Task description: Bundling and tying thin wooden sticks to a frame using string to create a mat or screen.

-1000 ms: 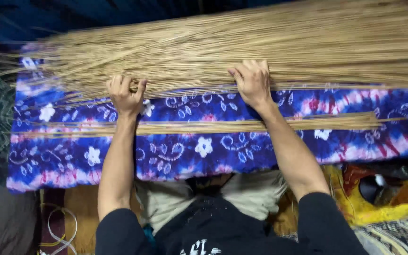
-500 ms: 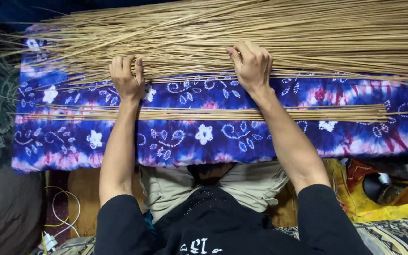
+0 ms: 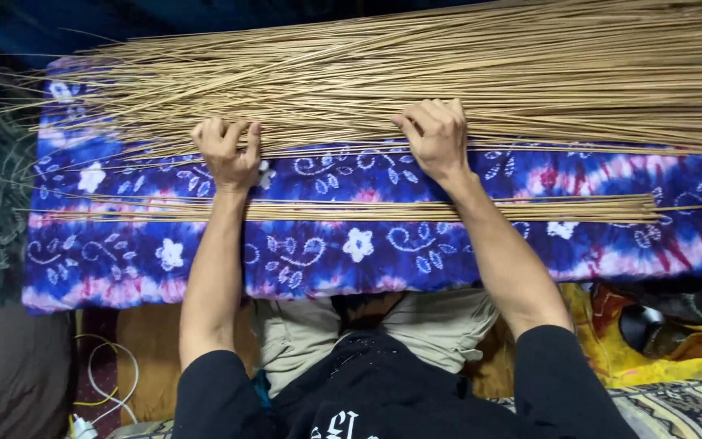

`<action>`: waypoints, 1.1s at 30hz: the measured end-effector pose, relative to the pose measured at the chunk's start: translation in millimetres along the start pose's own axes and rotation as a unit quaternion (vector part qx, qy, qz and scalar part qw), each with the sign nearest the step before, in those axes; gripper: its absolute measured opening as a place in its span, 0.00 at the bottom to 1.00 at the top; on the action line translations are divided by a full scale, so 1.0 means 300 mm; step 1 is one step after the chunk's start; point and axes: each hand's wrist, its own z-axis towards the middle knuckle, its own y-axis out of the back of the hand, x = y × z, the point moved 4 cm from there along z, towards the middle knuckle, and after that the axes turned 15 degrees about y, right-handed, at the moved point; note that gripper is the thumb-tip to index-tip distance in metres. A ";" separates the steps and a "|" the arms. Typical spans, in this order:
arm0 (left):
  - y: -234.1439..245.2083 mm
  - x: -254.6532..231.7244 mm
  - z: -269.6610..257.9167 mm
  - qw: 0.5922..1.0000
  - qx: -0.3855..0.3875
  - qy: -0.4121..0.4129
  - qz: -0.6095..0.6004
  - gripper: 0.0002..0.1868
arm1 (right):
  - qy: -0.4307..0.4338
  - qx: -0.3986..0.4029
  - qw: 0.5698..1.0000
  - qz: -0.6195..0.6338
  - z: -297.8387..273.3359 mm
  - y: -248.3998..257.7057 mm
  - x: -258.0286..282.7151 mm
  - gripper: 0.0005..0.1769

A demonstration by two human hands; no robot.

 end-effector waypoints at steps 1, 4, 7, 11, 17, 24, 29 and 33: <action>0.002 -0.006 0.007 1.000 0.001 -0.001 0.002 0.17 | -0.001 -0.001 1.000 0.002 0.006 0.011 0.005 0.15; 0.025 -0.037 0.026 1.000 -0.006 0.003 -0.020 0.16 | -0.006 0.014 1.000 -0.008 0.021 0.032 0.017 0.17; 0.055 -0.056 0.041 0.999 -0.021 0.019 -0.026 0.16 | -0.011 0.034 0.999 0.009 0.019 0.034 0.018 0.16; 0.048 -0.013 0.043 0.998 -0.017 0.027 -0.050 0.21 | -0.042 0.083 0.995 0.021 0.016 0.017 0.017 0.17; 0.109 -0.003 0.066 0.996 0.021 0.037 -0.083 0.27 | -0.052 0.117 0.990 0.050 0.014 0.013 0.041 0.15; 0.072 0.022 0.038 0.994 0.048 0.071 -0.064 0.29 | -0.055 0.121 0.990 0.055 -0.008 -0.002 0.008 0.17; 0.066 0.048 0.017 0.984 0.094 0.126 -0.079 0.29 | -0.057 0.118 0.989 0.063 0.013 0.004 0.035 0.17; 0.044 0.034 0.002 0.989 0.067 0.126 -0.048 0.27 | -0.059 0.101 0.991 0.063 0.025 0.019 0.042 0.16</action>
